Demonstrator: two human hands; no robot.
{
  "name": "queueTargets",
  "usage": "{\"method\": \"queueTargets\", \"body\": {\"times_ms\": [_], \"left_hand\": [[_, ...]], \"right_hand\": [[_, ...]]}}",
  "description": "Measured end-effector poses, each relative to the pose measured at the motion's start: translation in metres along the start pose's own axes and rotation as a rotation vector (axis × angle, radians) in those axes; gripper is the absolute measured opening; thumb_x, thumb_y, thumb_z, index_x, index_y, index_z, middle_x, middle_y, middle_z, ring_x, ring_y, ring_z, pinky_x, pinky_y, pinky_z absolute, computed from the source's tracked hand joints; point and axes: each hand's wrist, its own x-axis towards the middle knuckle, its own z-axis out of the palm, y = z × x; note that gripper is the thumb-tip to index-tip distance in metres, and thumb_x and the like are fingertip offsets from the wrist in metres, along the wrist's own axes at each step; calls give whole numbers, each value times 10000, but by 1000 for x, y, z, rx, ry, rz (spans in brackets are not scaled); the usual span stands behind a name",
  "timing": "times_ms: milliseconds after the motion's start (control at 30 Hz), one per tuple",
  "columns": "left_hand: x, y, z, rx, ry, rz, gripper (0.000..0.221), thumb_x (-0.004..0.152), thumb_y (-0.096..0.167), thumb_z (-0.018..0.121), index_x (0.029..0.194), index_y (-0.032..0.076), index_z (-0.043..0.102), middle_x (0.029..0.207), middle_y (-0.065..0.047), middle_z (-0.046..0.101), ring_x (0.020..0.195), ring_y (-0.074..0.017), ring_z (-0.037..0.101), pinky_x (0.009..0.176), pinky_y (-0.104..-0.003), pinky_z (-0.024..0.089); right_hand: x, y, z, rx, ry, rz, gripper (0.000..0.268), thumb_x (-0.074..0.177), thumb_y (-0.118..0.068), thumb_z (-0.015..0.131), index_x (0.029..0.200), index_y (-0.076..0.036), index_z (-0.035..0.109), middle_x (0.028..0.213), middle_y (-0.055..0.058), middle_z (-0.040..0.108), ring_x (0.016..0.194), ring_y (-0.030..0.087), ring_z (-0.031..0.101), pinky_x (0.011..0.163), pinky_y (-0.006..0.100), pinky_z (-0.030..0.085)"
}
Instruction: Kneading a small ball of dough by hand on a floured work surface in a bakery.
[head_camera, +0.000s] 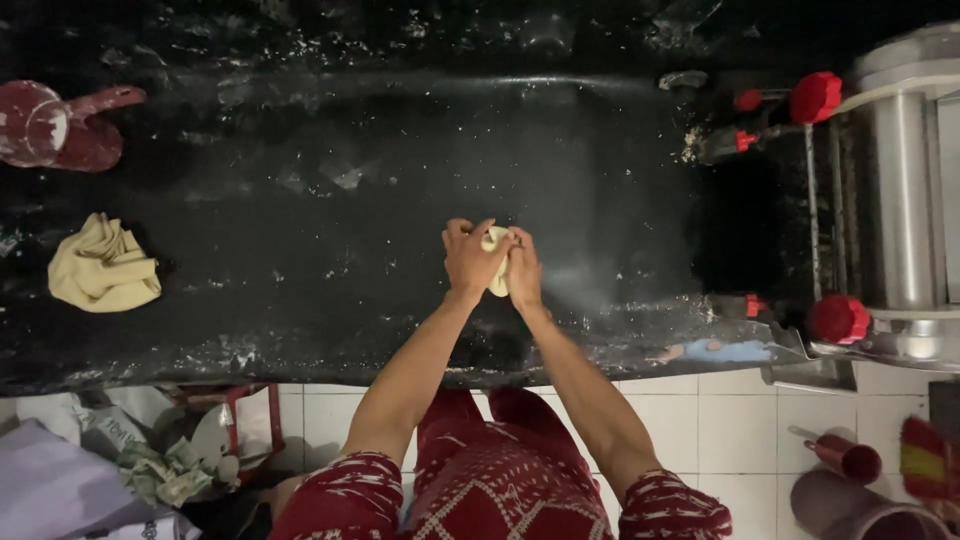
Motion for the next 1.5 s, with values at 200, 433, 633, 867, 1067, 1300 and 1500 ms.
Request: {"method": "queueTargets", "body": {"times_ms": [200,433,633,867,1067,1300,1500], "left_hand": [[14,-21,26,50,-88,40,469,887,549,673,1316,362,669,1368,-100,628,1113,-338,704,909,-487,604],[31,-48,49,-5,-51,-27,154,906,381,680,1022,310,753,888,-20,748,784,-271,765,658,-427,626],[52,-82,77,-142,28,-37,304,927,390,456,805,261,703,750,-39,690,696,-322,720,648,-462,577],[71,-95,93,-197,32,-56,487,958,478,359,719,167,647,675,-117,665,675,-394,691,659,-513,548],[84,-73,90,-47,57,-190,403,922,406,447,762,125,687,736,-130,698,753,-402,695,735,-534,558],[42,-41,29,-101,216,142,181,841,316,573,782,154,625,722,-89,645,679,-364,693,614,-483,564],[7,-20,3,0,104,308,211,804,324,677,733,152,577,717,-71,582,666,-342,680,530,-494,566]], "right_hand": [[34,26,6,-50,65,-40,425,995,-260,417,1294,-224,715,1324,85,693,1303,329,587,1157,463,415],[66,60,22,-22,123,-306,406,919,-69,530,1252,-132,752,1168,162,739,1125,351,671,1050,482,492],[92,86,37,-51,183,-364,316,935,-143,531,1121,-160,786,989,96,735,961,310,689,951,437,533],[114,81,44,-192,282,-270,269,943,-268,507,922,-198,766,817,84,697,788,341,688,798,444,533],[126,52,42,-268,346,-238,393,928,-293,529,779,8,733,747,245,689,787,474,675,755,541,513],[89,55,23,-117,243,-593,204,921,-114,504,820,-98,680,800,97,698,788,319,686,765,418,531],[49,61,9,-166,101,-573,162,981,-102,421,1043,-74,568,1094,198,668,1065,465,629,946,592,465]]}}
